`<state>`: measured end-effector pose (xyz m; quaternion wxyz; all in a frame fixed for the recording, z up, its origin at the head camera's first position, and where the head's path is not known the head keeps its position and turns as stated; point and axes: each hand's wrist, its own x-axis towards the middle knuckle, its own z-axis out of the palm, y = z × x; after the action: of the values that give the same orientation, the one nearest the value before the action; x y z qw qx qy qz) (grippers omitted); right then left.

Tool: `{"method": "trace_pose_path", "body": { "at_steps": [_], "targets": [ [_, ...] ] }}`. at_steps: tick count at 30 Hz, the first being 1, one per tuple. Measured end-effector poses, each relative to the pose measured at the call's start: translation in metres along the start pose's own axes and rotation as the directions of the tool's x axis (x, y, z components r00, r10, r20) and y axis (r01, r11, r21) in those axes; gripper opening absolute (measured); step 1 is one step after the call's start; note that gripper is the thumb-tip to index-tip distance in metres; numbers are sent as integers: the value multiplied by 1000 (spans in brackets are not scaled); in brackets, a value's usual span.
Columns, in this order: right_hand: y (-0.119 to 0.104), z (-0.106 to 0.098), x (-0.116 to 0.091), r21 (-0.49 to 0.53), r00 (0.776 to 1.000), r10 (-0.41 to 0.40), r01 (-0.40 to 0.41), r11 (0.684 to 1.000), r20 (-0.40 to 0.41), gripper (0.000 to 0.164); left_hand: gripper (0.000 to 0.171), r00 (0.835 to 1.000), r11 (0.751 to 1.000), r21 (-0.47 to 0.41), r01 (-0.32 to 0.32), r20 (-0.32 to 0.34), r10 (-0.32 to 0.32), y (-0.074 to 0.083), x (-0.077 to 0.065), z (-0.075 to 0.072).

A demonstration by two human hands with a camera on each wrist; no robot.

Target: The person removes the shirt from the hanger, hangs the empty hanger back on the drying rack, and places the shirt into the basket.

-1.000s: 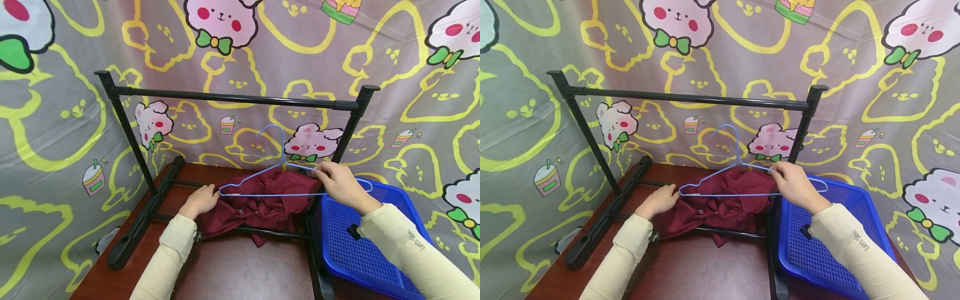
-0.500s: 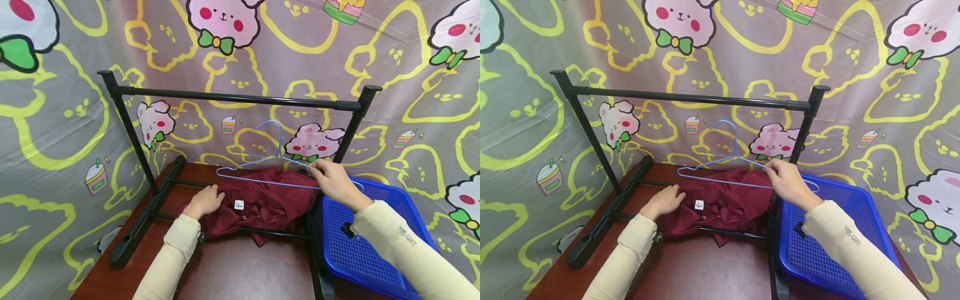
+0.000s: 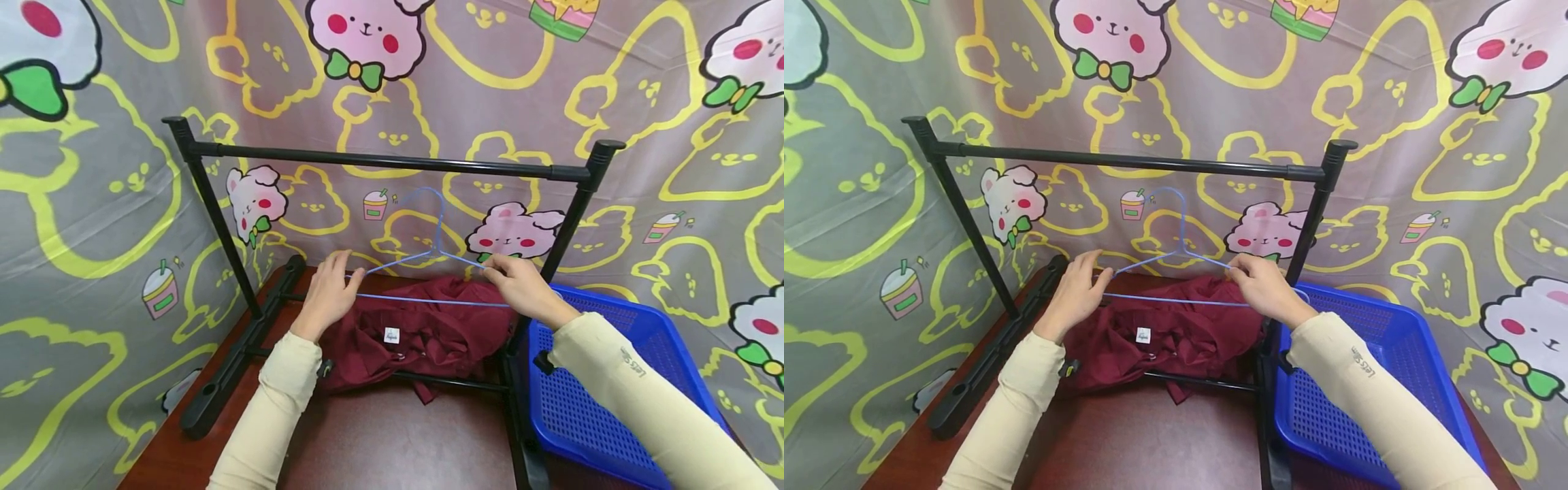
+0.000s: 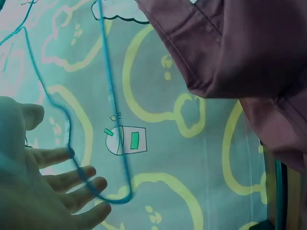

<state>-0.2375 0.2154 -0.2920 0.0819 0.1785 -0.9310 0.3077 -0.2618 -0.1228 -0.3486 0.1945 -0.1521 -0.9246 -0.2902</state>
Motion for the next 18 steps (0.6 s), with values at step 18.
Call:
{"method": "trace_pose_path", "body": {
  "at_steps": [18],
  "targets": [
    [-11, 16, 21, 99, 999, -6, 1, 995, 46, 22, 22, 983, 997, -27, -72, -172, 66, -19, -8, -18]
  ]
}}
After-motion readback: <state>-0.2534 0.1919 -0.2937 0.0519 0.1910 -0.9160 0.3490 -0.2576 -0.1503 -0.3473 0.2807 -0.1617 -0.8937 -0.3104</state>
